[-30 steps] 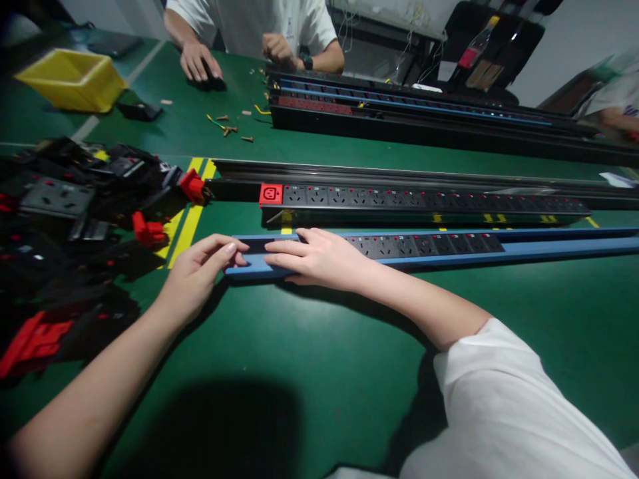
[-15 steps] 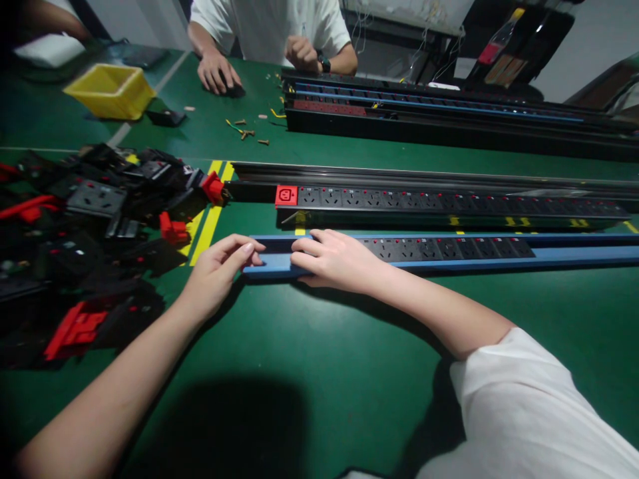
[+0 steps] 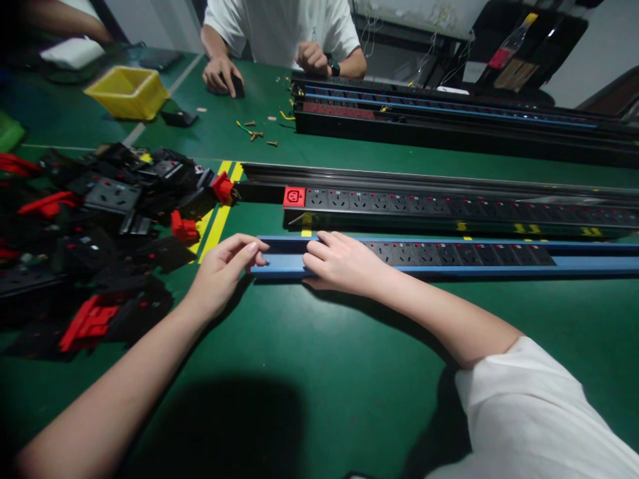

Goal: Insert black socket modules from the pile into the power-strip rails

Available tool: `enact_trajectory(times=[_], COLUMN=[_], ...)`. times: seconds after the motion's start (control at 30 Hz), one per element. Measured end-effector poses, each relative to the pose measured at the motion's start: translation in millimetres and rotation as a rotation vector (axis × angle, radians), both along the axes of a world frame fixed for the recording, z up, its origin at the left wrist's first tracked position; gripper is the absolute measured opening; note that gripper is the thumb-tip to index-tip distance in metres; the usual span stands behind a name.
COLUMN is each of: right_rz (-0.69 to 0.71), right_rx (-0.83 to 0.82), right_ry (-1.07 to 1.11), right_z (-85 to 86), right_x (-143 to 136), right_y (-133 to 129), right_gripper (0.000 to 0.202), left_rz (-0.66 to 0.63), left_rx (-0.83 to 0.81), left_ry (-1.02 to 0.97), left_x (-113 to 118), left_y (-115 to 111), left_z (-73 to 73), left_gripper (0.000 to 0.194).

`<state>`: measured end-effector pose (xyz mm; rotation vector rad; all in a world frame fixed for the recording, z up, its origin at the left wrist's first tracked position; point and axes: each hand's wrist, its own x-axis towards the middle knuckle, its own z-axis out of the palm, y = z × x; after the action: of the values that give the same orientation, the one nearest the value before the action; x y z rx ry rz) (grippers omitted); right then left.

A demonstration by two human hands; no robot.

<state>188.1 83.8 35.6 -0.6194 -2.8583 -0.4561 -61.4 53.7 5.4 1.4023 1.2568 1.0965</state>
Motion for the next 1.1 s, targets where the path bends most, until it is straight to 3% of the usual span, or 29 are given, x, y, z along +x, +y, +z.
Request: enact_trajectory(times=[0.4, 0.7, 1.1], right_rz=[0.046, -0.049, -0.076], right_rx=[-0.026, -0.038, -0.051], right_ry=[0.063, -0.024, -0.042], right_z=[-0.2, -0.8, -0.8], right_x=[3.6, -2.5, -4.2], right_y=[1.5, -3.1, -3.5], right_gripper=[0.029, 0.029, 0.029], left_rz=[0.116, 0.325, 0.309], left_rx=[-0.033, 0.076, 0.193], left_ry=[-0.090, 0.117, 0.364], left_x=[-0.1, 0.0, 3.9], left_y=[0.4, -7.0, -16.4], left_z=[-0.5, 0.2, 8.7], left_gripper=[0.029, 0.025, 0.028])
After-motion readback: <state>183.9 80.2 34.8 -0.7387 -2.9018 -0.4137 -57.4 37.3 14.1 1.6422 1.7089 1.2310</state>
